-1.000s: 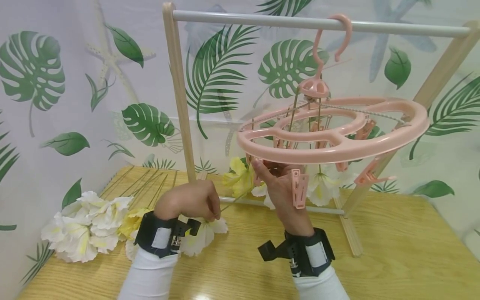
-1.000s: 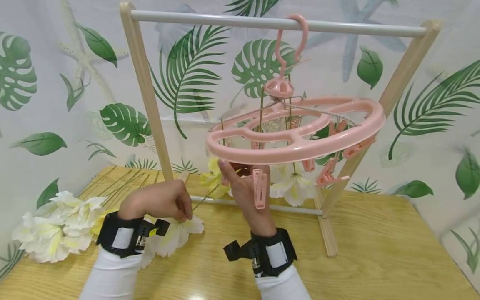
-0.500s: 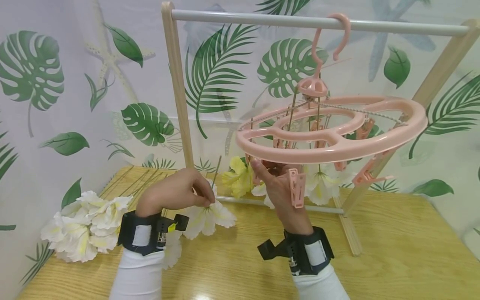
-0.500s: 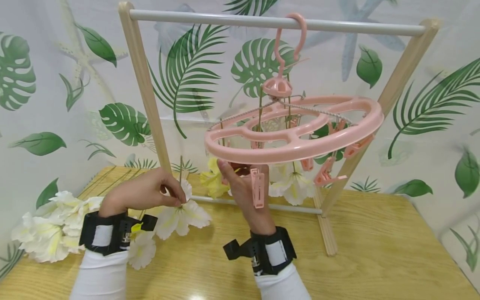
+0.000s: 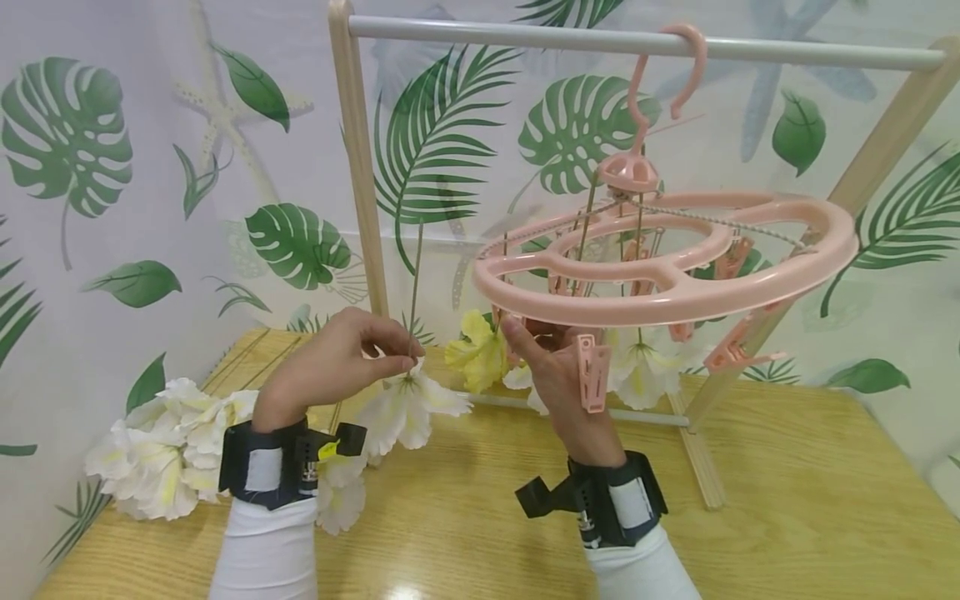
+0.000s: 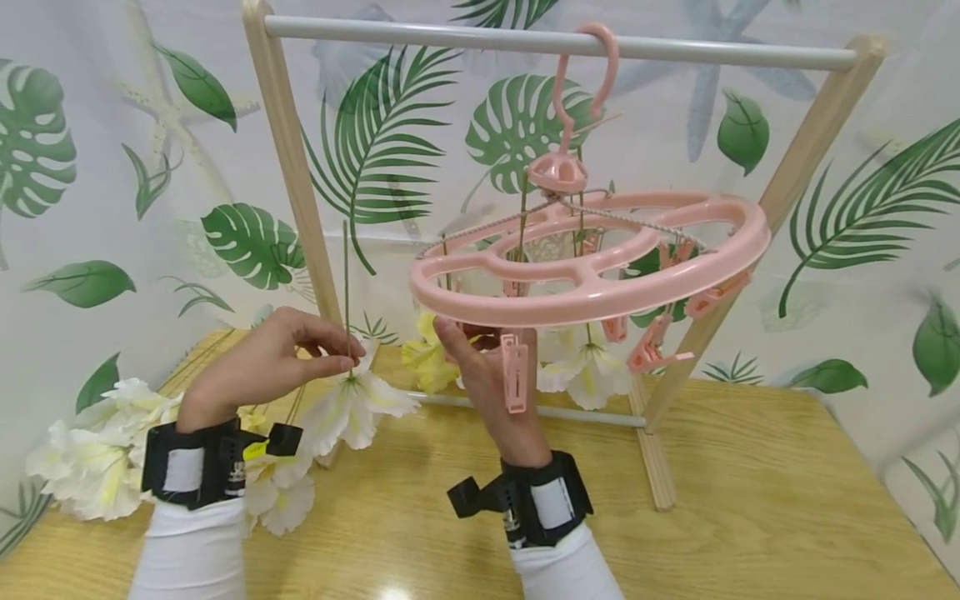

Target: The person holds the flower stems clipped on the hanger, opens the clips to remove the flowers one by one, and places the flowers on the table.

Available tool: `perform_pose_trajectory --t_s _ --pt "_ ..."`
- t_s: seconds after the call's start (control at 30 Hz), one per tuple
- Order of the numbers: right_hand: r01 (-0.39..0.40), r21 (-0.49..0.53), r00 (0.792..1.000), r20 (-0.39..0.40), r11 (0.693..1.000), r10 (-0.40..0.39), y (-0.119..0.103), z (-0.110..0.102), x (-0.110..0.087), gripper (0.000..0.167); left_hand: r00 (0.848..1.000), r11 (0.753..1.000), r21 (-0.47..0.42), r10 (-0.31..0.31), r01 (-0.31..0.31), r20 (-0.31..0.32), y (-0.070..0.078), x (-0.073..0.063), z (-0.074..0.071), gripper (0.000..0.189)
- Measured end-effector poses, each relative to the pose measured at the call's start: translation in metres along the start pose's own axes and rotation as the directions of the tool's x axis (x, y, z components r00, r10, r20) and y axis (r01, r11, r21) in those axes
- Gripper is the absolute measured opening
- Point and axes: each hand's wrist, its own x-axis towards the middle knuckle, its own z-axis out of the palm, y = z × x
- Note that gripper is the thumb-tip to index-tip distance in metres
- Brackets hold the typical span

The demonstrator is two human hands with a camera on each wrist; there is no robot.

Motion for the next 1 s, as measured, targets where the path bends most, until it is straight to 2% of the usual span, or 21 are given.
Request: perform_pose_trajectory --t_s 0.17,0.47,0.6,0.8,1.0 --pt "-0.003 -0.011 1.0 -0.001 1.0 0.003 0.0 0.001 0.0 0.032 0.996 1.0 0.003 -0.028 0.028 -0.088 0.002 0.0 -0.002 0.015" --pt "-0.023 -0.002 1.0 0.009 1.0 0.023 -0.001 0.002 0.001 0.031 0.974 0.995 -0.093 -0.047 0.027 -0.221 0.009 -0.003 -0.006 0.019" --pt "-0.037 -0.004 0.998 0.044 0.999 0.037 -0.001 0.002 0.001 0.033 0.959 0.992 -0.127 -0.06 0.025 -0.277 0.013 -0.005 -0.009 0.022" --pt "-0.073 -0.048 0.995 0.066 0.996 0.076 -0.003 0.002 0.0 0.036 0.932 0.993 -0.122 -0.042 -0.002 -0.36 0.017 -0.008 -0.012 0.023" --pt "-0.129 -0.067 0.988 0.076 0.989 0.134 -0.003 0.002 -0.001 0.04 0.897 0.99 -0.136 -0.024 -0.04 -0.441 0.02 -0.013 -0.015 0.023"
